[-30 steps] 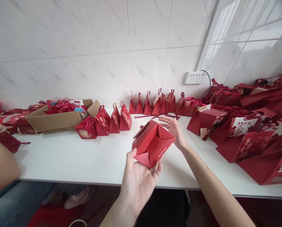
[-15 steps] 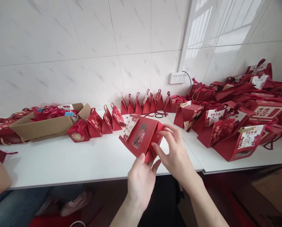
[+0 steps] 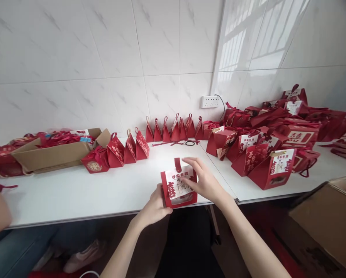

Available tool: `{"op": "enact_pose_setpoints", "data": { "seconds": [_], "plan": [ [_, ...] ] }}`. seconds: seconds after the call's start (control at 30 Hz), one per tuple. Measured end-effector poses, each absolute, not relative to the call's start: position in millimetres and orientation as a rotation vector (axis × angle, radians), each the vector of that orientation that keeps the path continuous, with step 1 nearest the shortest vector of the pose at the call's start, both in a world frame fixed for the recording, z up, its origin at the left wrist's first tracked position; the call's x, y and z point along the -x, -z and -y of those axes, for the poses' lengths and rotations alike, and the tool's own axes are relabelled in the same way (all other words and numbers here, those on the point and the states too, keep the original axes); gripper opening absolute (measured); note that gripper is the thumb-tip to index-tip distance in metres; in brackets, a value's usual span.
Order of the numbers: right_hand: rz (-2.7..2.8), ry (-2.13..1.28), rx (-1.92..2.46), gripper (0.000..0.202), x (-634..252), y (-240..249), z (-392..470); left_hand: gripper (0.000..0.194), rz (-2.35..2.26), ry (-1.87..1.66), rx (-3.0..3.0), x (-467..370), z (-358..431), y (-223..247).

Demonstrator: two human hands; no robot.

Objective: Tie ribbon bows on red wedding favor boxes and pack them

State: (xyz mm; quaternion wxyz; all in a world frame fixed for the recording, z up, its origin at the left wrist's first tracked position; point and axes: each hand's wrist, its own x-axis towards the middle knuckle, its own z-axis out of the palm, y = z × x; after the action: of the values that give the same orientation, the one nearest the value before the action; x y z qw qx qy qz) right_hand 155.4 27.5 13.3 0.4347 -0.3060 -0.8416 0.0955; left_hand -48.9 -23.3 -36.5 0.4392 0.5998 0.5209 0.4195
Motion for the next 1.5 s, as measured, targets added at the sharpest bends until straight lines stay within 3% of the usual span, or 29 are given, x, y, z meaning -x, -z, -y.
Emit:
{"op": "enact_pose_setpoints", "data": {
  "seconds": [0.2,0.37,0.57,0.7,0.8,0.97,1.5],
  "plan": [
    [2.012,-0.258,0.779,0.018,-149.1,-8.0,-29.0,0.071,-1.039,-1.181,-1.420,50.2,25.1,24.5],
    [2.024,-0.328,0.845,0.010,-147.0,-18.0,-23.5,0.039,-1.175,-1.495,-1.461,34.6,7.9,-0.2],
    [1.979,-0.671,0.833,0.021,-139.8,-22.7,-6.3,0.039,-1.293,-1.745,-1.447,23.2,-2.3,-3.4],
    [1.810,-1.039,0.778,0.027,-130.7,-14.8,-3.2,0.029,-1.191,-1.632,-1.405,21.9,7.3,-2.0],
    [1.761,-1.015,0.791,0.028,-125.0,-10.0,-2.5,0.030,-1.104,-1.582,-1.400,22.1,13.2,-0.7],
    [1.917,-0.853,0.736,0.056,-123.8,-8.7,2.5,0.028,-1.075,-1.611,-1.497,25.9,15.9,6.0],
    [1.891,-1.063,0.589,0.049,-126.8,-4.2,-2.8,0.011,-1.123,-1.570,-1.641,35.7,9.8,-3.9]
  ]
}}
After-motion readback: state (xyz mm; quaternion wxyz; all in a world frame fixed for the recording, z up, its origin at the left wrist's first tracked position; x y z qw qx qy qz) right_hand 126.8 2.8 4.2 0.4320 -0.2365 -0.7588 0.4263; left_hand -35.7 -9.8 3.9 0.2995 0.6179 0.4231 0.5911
